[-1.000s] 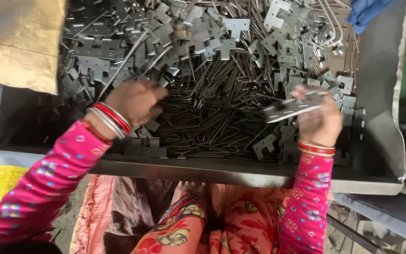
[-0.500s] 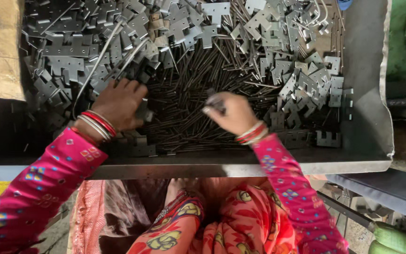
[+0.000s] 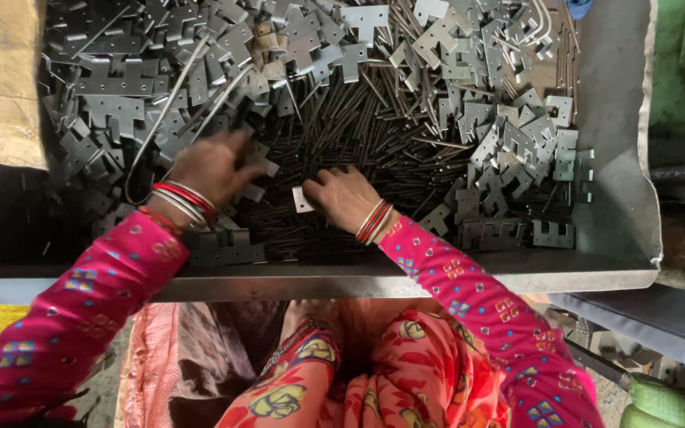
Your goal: The person sorts through a large pile of metal hinges and pins in a metal bin, picking up and separating the components by hand. The task involves repeatedly handling the hardware to organize or separate the parts.
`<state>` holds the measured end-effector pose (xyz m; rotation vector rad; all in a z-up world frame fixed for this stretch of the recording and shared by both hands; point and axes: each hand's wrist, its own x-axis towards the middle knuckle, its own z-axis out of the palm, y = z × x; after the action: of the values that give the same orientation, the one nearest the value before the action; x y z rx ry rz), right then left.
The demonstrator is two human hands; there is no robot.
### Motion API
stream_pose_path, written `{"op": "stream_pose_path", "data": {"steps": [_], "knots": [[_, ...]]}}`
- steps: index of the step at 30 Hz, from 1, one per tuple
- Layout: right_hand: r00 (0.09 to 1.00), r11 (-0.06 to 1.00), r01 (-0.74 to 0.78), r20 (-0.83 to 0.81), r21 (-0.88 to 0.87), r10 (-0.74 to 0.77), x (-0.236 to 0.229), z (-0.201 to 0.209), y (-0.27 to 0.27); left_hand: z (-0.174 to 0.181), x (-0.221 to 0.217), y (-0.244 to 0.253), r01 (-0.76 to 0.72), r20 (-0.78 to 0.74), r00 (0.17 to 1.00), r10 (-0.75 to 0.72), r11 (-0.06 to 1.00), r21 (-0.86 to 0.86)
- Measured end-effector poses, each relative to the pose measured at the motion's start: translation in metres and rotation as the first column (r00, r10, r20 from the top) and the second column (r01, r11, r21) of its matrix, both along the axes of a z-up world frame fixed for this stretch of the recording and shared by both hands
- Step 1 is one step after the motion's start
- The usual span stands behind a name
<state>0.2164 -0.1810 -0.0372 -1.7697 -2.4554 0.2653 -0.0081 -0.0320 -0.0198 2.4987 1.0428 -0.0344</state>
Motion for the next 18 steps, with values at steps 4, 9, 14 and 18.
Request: {"op": "stream_pose_path", "data": {"steps": [4,9,14,18], "knots": [[0.997,0.999,0.005,-0.08,-0.05,-0.009,0.004,0.008,-0.001,-0.008,0.01,-0.011,0.024,-0.189,0.982,-0.003,0.993,0.112],[0.91,0.986,0.169,-0.386,0.015,-0.15,0.023,0.032,0.002,-0.007,0.016,-0.008,-0.015,-0.06,0.998,0.019,0.997,0.078],[0.329,0.907,0.345,-0.874,-0.242,-0.358,0.057,0.053,-0.005,0.02,0.008,-0.008,0.083,0.304,0.948,-0.088,0.996,0.029],[-0.19,0.842,0.465,-0.96,-0.273,-0.206,0.093,0.063,-0.013,0.044,0.009,0.001,0.177,0.712,0.612,0.344,0.818,-0.547]]}}
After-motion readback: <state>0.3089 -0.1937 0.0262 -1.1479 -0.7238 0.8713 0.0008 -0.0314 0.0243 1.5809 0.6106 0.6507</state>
